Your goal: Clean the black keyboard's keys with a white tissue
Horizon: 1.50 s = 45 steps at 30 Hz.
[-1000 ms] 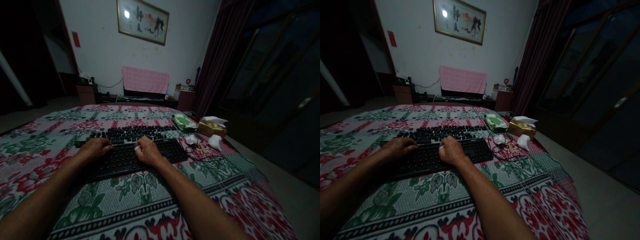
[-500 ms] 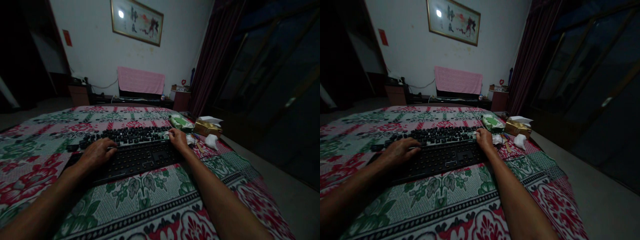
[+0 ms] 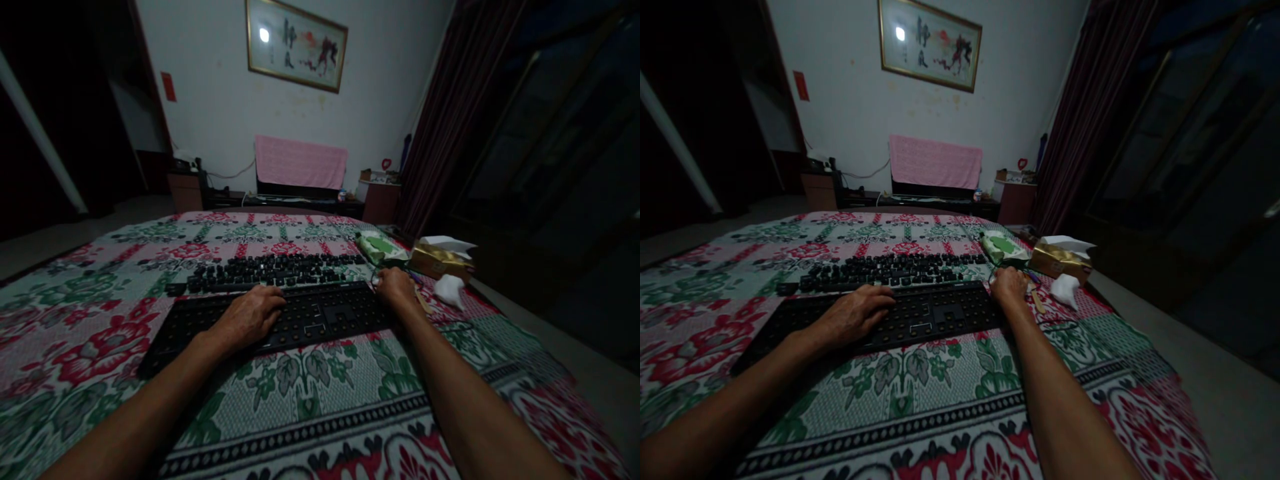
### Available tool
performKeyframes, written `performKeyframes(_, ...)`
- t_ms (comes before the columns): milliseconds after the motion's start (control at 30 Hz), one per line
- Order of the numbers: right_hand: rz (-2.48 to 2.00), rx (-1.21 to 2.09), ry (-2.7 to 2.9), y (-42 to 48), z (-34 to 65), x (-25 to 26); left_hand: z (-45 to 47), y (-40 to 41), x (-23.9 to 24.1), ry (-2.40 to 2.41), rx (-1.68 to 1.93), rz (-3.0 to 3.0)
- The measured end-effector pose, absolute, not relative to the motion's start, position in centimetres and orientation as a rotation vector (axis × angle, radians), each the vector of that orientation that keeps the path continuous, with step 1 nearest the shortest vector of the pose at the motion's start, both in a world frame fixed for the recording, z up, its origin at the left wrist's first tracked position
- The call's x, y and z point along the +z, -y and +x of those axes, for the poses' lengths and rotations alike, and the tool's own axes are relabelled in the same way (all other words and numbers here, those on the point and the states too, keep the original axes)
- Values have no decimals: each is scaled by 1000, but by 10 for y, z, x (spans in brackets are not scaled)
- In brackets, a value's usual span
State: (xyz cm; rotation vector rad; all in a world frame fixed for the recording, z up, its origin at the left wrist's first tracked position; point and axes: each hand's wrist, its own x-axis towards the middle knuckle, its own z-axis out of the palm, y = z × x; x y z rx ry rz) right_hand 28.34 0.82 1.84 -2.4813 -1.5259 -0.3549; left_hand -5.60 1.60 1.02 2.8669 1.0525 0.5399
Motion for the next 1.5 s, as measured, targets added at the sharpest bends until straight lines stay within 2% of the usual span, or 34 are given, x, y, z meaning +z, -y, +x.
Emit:
performKeyframes(200, -2280, -492, 1599, -10, 268, 17, -54, -16, 8, -1066, 558, 2878)
performKeyframes(333, -2076, -313, 1782, -21, 259, 14, -54, -16, 10, -1064, 531, 2880)
performKeyframes(500, -2051, -56, 1855, -41, 256, 12, -53, -14, 14, -1073, 514, 2883)
performKeyframes(800, -2089, -66, 1776, -46, 251, 5, -63, -22, 23, -1035, 610, 2807)
performKeyframes(933, -2085, -54, 1790, -44, 249, 8, -100, -40, 38, -1548, 745, 2615)
performKeyframes(1100, -2161, -153, 1816, -49, 252, 6, -159, -57, 52, -2085, 429, 2287)
performKeyframes(1200, -2213, -155, 1816, -51, 254, 4, -177, -58, 52, -2075, 265, 2147)
performKeyframes(1500, -2353, -130, 1820, -48, 253, 13, -184, -67, 36, -1974, 172, 2017)
